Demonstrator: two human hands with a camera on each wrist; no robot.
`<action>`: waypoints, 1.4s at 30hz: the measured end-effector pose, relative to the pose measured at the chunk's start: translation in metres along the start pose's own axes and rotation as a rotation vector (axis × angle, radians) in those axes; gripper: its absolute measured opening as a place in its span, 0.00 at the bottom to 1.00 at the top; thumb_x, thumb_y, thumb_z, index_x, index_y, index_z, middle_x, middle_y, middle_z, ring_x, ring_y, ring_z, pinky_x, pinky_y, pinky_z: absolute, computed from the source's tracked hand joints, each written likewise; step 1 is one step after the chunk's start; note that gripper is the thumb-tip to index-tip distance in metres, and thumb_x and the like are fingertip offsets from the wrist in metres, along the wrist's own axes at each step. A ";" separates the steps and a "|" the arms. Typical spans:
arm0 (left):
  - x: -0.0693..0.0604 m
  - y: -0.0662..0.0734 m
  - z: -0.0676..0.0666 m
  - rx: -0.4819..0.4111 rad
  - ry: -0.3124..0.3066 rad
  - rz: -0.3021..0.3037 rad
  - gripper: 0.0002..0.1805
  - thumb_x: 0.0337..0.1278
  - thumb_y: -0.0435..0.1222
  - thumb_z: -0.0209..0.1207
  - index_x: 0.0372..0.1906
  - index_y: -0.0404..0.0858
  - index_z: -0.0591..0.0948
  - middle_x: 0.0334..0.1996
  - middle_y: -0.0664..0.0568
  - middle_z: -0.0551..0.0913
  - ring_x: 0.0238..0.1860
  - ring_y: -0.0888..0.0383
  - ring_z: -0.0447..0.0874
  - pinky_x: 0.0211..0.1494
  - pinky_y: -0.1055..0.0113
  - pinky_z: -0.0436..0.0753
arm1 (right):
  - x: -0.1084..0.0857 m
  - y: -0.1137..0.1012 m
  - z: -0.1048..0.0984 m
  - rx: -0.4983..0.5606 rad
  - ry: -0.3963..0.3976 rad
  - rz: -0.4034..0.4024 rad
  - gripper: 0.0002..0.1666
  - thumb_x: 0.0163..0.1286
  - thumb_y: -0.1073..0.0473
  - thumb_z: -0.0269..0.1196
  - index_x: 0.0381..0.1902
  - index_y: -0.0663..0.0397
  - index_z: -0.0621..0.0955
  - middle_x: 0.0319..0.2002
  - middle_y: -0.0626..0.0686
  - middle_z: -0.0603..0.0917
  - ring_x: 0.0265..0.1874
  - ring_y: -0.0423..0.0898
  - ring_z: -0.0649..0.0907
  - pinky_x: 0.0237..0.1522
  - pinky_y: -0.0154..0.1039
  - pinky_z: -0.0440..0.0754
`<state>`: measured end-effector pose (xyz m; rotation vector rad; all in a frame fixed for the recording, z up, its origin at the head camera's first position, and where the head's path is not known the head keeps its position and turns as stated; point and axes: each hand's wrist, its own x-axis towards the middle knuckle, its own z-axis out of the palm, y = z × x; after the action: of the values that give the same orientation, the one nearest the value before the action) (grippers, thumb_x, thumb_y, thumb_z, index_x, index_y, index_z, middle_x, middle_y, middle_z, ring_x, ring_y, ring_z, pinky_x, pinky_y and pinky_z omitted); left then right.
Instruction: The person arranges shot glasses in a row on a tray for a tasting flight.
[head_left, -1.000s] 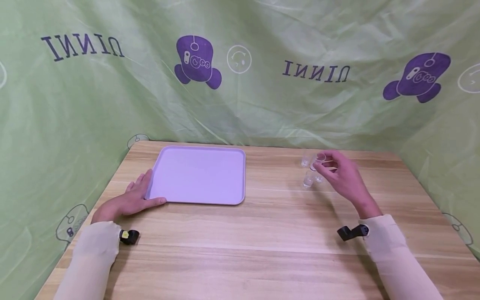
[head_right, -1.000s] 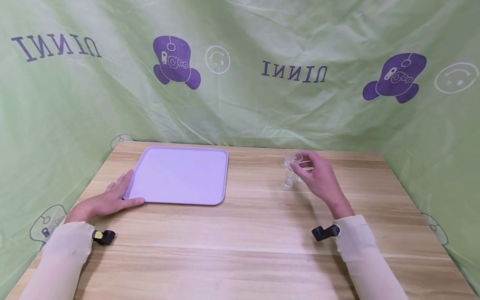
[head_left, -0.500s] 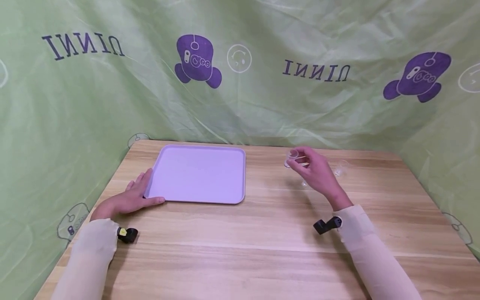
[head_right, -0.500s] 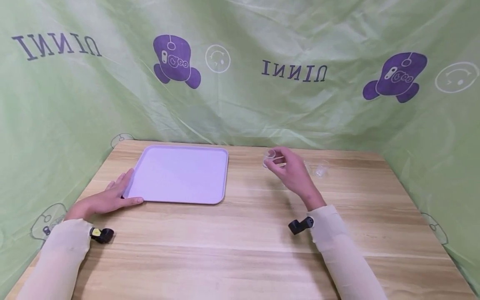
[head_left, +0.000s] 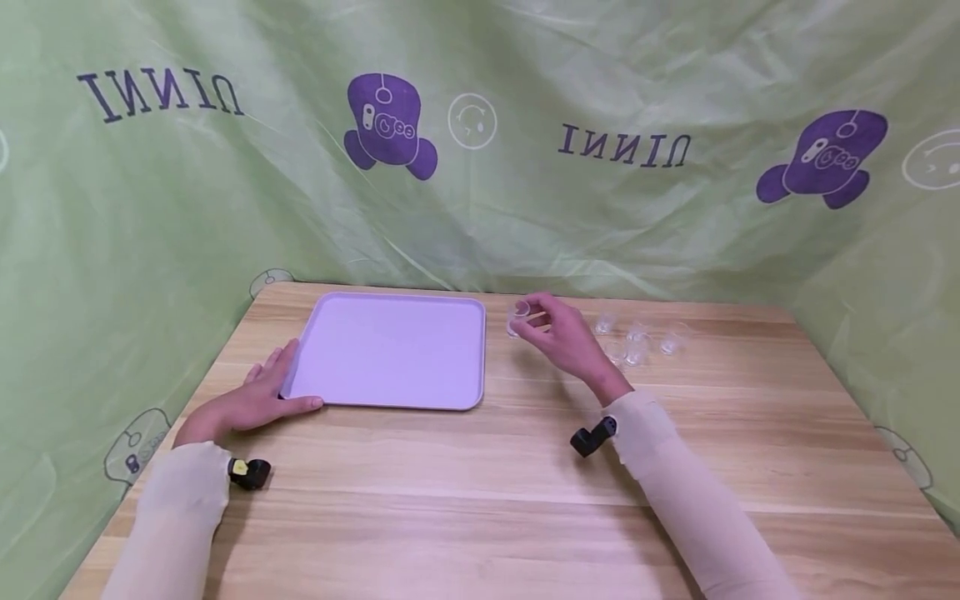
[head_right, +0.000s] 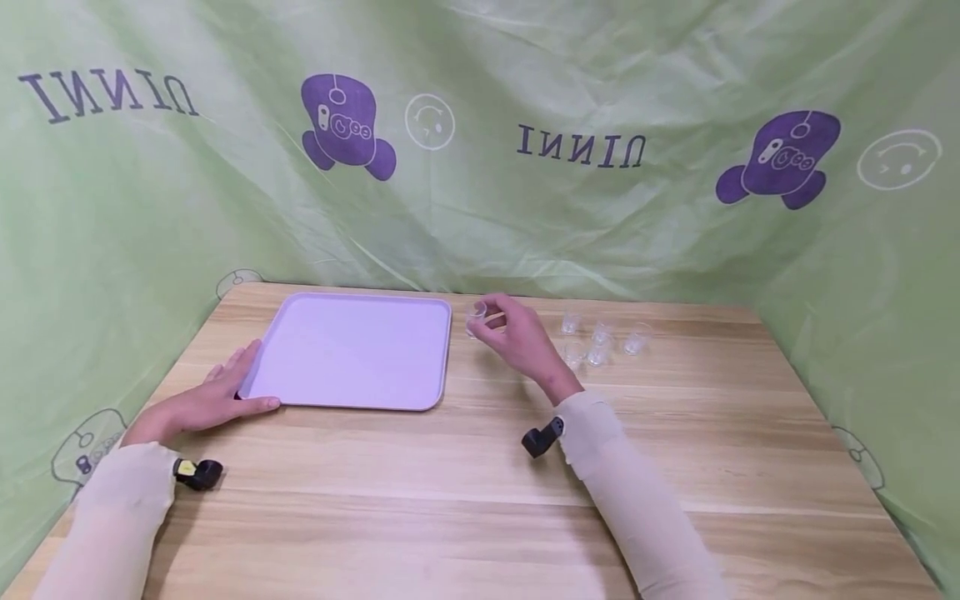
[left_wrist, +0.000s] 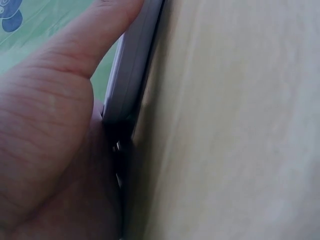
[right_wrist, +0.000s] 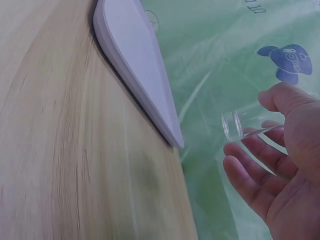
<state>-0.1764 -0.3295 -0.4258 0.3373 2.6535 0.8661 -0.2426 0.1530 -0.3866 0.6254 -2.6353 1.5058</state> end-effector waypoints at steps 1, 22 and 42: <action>0.000 0.000 -0.001 0.001 0.002 -0.001 0.66 0.65 0.57 0.64 0.81 0.32 0.29 0.80 0.29 0.30 0.78 0.31 0.23 0.74 0.30 0.31 | 0.003 -0.001 0.004 0.004 -0.011 0.001 0.20 0.73 0.56 0.69 0.56 0.60 0.80 0.49 0.54 0.84 0.47 0.52 0.86 0.48 0.46 0.86; 0.000 -0.006 0.002 -0.020 0.020 0.021 0.66 0.64 0.56 0.65 0.81 0.32 0.30 0.79 0.27 0.30 0.78 0.31 0.22 0.73 0.31 0.28 | 0.055 -0.015 0.083 0.089 -0.069 0.020 0.18 0.72 0.59 0.69 0.56 0.59 0.81 0.48 0.53 0.85 0.47 0.49 0.85 0.46 0.39 0.85; 0.003 -0.007 0.003 -0.049 0.041 0.054 0.64 0.65 0.55 0.65 0.81 0.33 0.31 0.80 0.29 0.32 0.79 0.34 0.22 0.74 0.34 0.26 | 0.084 -0.033 0.141 0.170 -0.129 -0.022 0.19 0.72 0.62 0.69 0.57 0.63 0.81 0.50 0.57 0.85 0.48 0.51 0.85 0.43 0.35 0.84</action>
<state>-0.1783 -0.3325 -0.4334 0.3848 2.6668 0.9636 -0.2851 -0.0062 -0.4144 0.7853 -2.5992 1.7534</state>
